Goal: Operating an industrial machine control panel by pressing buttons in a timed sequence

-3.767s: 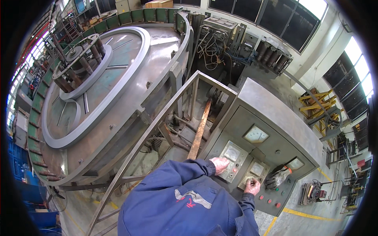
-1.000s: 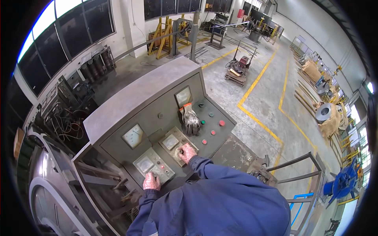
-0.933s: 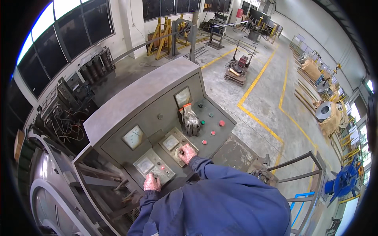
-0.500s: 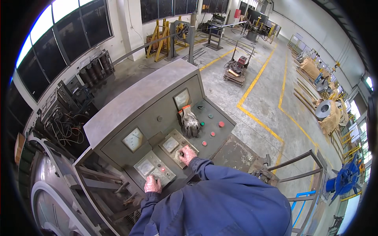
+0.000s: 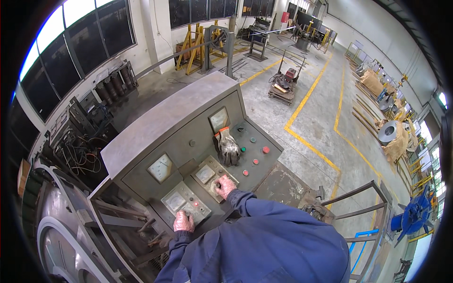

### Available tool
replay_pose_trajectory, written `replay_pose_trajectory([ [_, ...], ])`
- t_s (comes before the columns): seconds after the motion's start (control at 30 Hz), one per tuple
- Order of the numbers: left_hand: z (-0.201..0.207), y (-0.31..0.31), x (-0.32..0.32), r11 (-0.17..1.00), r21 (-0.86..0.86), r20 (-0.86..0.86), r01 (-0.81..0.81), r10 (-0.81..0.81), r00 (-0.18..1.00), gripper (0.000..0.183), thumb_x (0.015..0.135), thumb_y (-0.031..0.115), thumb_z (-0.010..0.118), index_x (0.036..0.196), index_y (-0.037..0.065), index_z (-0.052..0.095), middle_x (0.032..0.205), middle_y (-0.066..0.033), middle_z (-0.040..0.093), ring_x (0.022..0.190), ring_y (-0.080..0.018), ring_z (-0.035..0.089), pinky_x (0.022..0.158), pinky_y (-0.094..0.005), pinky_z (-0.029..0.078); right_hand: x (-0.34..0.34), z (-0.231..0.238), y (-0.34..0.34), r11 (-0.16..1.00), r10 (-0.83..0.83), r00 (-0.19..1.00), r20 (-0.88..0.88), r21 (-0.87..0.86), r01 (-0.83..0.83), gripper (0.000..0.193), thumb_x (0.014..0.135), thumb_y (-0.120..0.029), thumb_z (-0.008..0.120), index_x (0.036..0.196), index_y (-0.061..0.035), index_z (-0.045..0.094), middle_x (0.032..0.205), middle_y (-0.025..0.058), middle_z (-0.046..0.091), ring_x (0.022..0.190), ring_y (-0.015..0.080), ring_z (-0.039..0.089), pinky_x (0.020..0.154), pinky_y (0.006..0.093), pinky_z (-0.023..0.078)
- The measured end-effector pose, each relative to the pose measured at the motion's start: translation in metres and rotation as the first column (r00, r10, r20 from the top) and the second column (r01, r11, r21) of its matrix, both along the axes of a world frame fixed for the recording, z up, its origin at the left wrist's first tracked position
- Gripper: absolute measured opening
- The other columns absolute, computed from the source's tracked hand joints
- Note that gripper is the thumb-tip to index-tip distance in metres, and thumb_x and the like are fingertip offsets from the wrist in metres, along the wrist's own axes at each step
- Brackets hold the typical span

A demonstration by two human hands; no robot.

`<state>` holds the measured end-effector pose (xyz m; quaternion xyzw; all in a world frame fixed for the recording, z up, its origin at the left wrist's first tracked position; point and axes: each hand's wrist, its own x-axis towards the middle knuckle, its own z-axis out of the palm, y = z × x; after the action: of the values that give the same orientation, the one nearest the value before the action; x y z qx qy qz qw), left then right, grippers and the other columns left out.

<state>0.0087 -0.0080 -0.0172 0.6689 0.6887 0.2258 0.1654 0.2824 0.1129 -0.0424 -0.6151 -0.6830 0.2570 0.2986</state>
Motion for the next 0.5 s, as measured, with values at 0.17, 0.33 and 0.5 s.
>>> replay_pose_trajectory([
  [0.17, 0.002, -0.003, -0.007, 0.999, 0.0, -0.016, -0.041, 0.041, 0.999, 0.034, 0.086, 0.026, 0.07, 0.109, 0.007, 0.054, 0.101, -0.0206, 0.063, 0.088, -0.0428, 0.065, 0.076, -0.0513, 0.053, -0.007, -0.009, 0.005, 0.998, 0.06, 0.998, -0.015, 0.036, -0.06, 0.029, 0.078, -0.018, 0.073, 0.106, -0.0102, 0.068, 0.106, 0.0177, 0.059, 0.094, 0.0364, 0.063, 0.084, 0.0445, 0.053],
  [0.33, -0.093, -0.008, -0.031, 0.999, -0.016, -0.006, 0.049, -0.049, 0.999, 0.028, 0.089, 0.025, 0.064, 0.094, 0.005, 0.046, 0.085, -0.0195, 0.057, 0.073, -0.0388, 0.06, 0.066, -0.0489, 0.05, -0.011, -0.016, 0.001, 0.985, 0.098, 0.995, 0.017, 0.138, -0.099, 0.03, 0.076, -0.01, 0.07, 0.105, -0.0052, 0.066, 0.099, 0.018, 0.06, 0.094, 0.0366, 0.06, 0.083, 0.044, 0.051],
  [0.5, -0.058, -0.005, -0.015, 0.999, 0.013, -0.097, 0.044, -0.043, 0.994, 0.026, 0.088, 0.025, 0.063, 0.095, 0.004, 0.048, 0.09, -0.0208, 0.06, 0.083, -0.0407, 0.063, 0.074, -0.0499, 0.051, 0.001, -0.021, 0.004, 0.985, 0.111, 0.993, 0.032, 0.128, -0.115, 0.028, 0.074, -0.014, 0.072, 0.101, -0.0046, 0.069, 0.091, 0.0121, 0.061, 0.083, 0.0255, 0.062, 0.076, 0.0372, 0.052],
])
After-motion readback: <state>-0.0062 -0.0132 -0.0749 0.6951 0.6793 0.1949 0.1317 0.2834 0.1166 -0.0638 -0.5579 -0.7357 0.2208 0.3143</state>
